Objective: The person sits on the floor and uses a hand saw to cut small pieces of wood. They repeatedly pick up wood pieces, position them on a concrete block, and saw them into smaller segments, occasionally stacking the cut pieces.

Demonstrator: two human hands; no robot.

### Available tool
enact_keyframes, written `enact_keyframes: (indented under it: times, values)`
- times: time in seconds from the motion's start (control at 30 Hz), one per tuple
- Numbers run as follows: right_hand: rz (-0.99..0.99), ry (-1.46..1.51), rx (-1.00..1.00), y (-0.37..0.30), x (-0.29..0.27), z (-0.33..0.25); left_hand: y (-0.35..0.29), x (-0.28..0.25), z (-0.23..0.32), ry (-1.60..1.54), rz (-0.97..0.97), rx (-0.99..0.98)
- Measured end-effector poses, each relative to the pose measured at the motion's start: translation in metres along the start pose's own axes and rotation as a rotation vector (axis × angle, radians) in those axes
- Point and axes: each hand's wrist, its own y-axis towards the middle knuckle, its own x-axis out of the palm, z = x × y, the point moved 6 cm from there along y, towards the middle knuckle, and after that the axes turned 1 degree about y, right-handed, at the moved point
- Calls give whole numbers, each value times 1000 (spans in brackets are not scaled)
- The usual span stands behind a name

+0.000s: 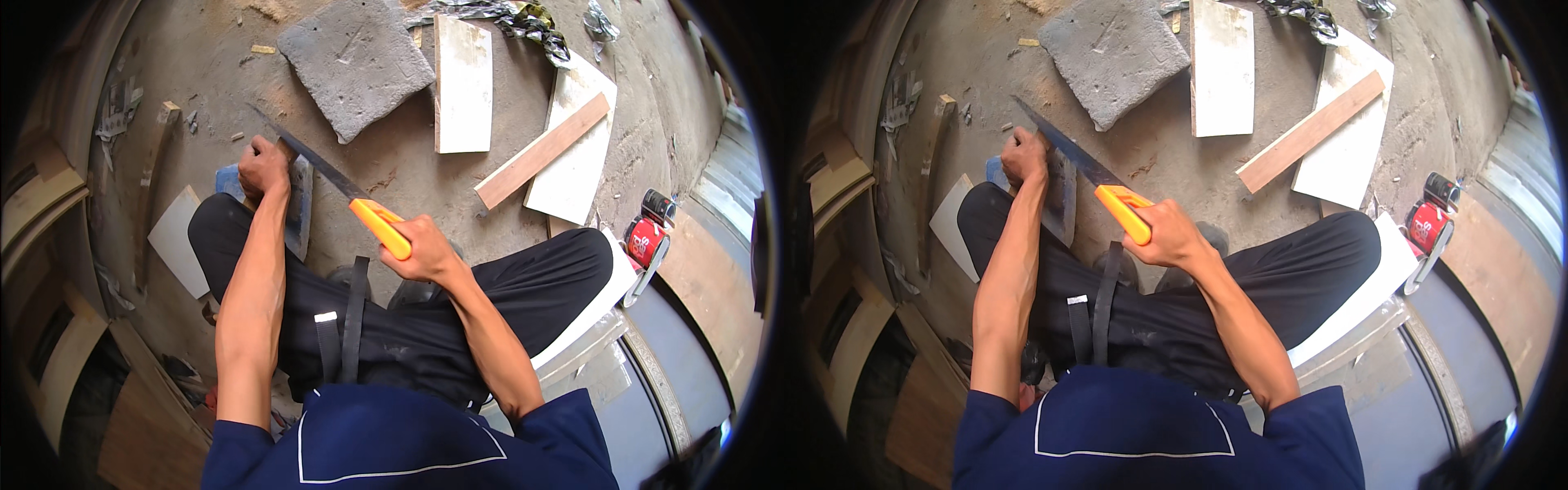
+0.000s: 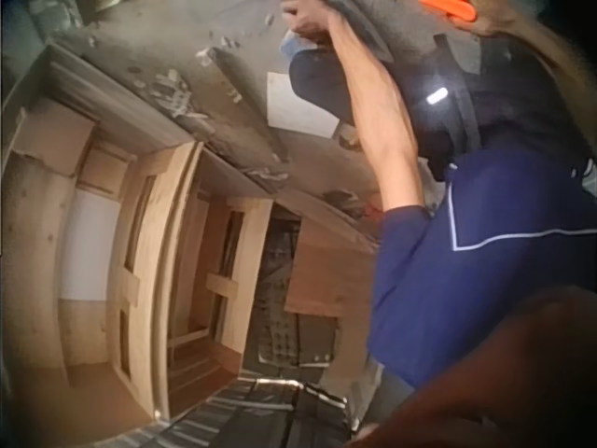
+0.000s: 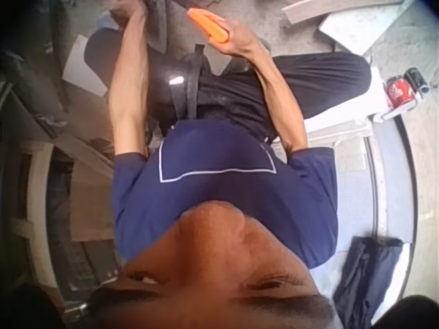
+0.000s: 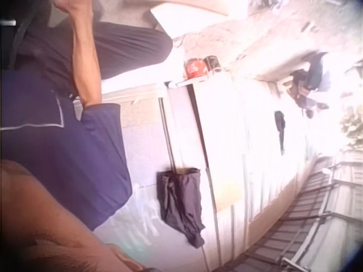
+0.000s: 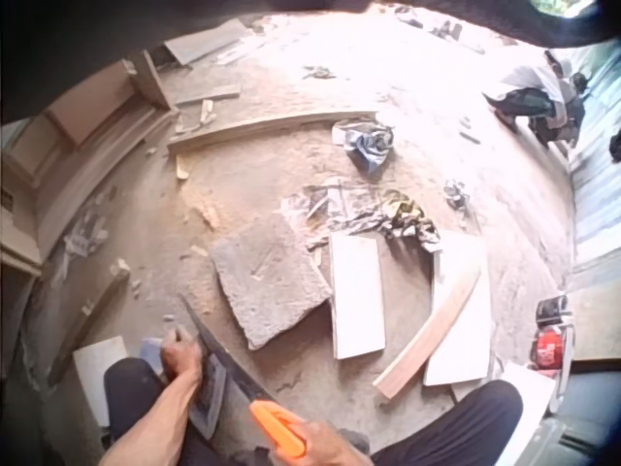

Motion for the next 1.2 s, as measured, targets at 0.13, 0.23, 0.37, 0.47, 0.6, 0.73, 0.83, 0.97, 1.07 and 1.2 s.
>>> enact_keyframes:
  times: [0.13, 0.23, 0.37, 0.47, 0.6, 0.73, 0.83, 0.97, 1.07, 1.2]
  values:
    - [-5, -18, -43, -1, 3, -7, 7, 7, -8, -63, -7, 77]
    - [-3, 4, -79, 2, 4, -9, 1, 3, 6, -99, -58, 37]
    - [-47, -17, -64, 2, 8, -4, 8, 10, -6, -113, -34, 89]
    - [-69, 11, 24, 2, 7, -1, 9, 12, -5, -133, -29, 113]
    - [-64, 8, -2, 10, 6, -6, 6, 8, -8, -78, -22, 72]
    - [-72, -17, -13, 28, 5, -2, 5, 7, -2, -77, -63, 85]
    - [-94, 57, 6, 12, -3, -8, 8, 9, -10, -70, -26, 71]
    - [-127, -83, -46, 48, 6, -4, 6, 8, -2, -78, -4, 110]
    - [-116, 23, -25, 25, -2, -6, -1, 0, 3, -168, -50, 103]
    - [-143, 54, 48, 40, -1, 5, -1, 0, 4, -118, -57, 71]
